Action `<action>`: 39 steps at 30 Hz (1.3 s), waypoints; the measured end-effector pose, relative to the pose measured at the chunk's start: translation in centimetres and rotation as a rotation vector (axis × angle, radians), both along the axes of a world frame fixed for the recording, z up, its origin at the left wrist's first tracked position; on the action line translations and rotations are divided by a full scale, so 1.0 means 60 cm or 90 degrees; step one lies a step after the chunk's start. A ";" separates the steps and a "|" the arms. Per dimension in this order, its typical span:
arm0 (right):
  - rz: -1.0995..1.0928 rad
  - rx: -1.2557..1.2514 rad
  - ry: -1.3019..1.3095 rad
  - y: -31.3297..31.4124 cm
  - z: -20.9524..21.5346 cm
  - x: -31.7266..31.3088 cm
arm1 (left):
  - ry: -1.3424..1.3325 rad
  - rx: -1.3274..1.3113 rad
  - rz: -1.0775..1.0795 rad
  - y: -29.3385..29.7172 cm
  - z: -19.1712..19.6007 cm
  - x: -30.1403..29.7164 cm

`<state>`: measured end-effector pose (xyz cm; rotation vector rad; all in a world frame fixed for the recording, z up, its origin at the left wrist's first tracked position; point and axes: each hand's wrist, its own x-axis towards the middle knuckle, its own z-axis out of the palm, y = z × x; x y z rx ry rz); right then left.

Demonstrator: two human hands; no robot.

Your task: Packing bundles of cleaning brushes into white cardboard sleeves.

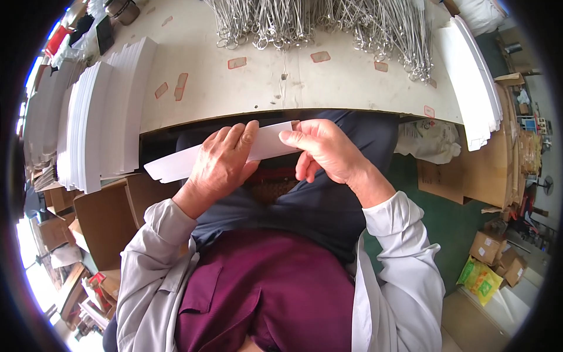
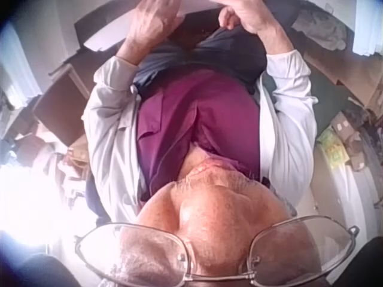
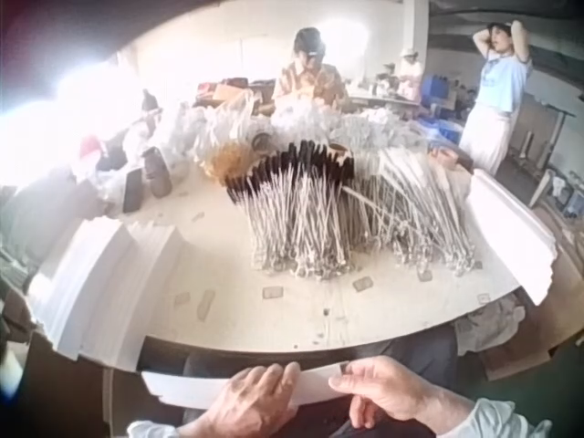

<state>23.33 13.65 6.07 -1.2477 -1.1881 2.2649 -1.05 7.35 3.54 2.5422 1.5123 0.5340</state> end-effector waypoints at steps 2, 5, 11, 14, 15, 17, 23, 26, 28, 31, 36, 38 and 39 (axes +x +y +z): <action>-0.009 -0.073 0.066 0.006 -0.013 0.011 | -0.009 -0.008 -0.012 -0.004 0.001 -0.002; -0.029 -0.158 0.135 -0.001 -0.014 0.016 | -0.014 -0.005 -0.032 -0.005 -0.003 -0.005; -0.015 0.517 -0.215 -0.037 0.020 0.007 | -0.043 -0.084 -0.019 0.012 0.015 -0.016; 0.218 1.000 -0.387 -0.037 0.024 -0.021 | -0.093 -0.076 -0.040 0.020 0.020 0.003; 0.260 1.023 -0.355 -0.033 0.012 -0.028 | -0.119 -0.079 -0.052 0.023 0.022 0.007; 0.252 1.042 -0.398 -0.033 -0.016 -0.037 | -0.097 -0.107 -0.051 0.030 0.024 0.007; 0.276 1.008 -0.359 -0.018 -0.001 -0.018 | -0.121 -0.071 -0.041 0.019 0.033 -0.013; 0.261 1.016 -0.396 -0.010 0.009 -0.002 | -0.078 -0.070 -0.015 0.015 0.046 -0.043; 0.263 1.047 -0.413 -0.012 0.017 -0.010 | -0.048 -0.101 -0.010 0.014 0.055 -0.050; 0.278 1.068 -0.394 -0.014 0.010 -0.038 | -0.077 -0.104 -0.054 0.029 0.047 -0.037; 0.285 1.089 -0.360 0.005 -0.002 -0.036 | -0.070 -0.110 -0.042 0.032 0.052 -0.025; 0.267 1.103 -0.343 0.005 0.009 -0.035 | -0.088 -0.089 -0.039 0.028 0.059 -0.030; 0.267 1.105 -0.343 0.009 0.013 -0.034 | -0.074 -0.047 -0.024 0.028 0.061 -0.039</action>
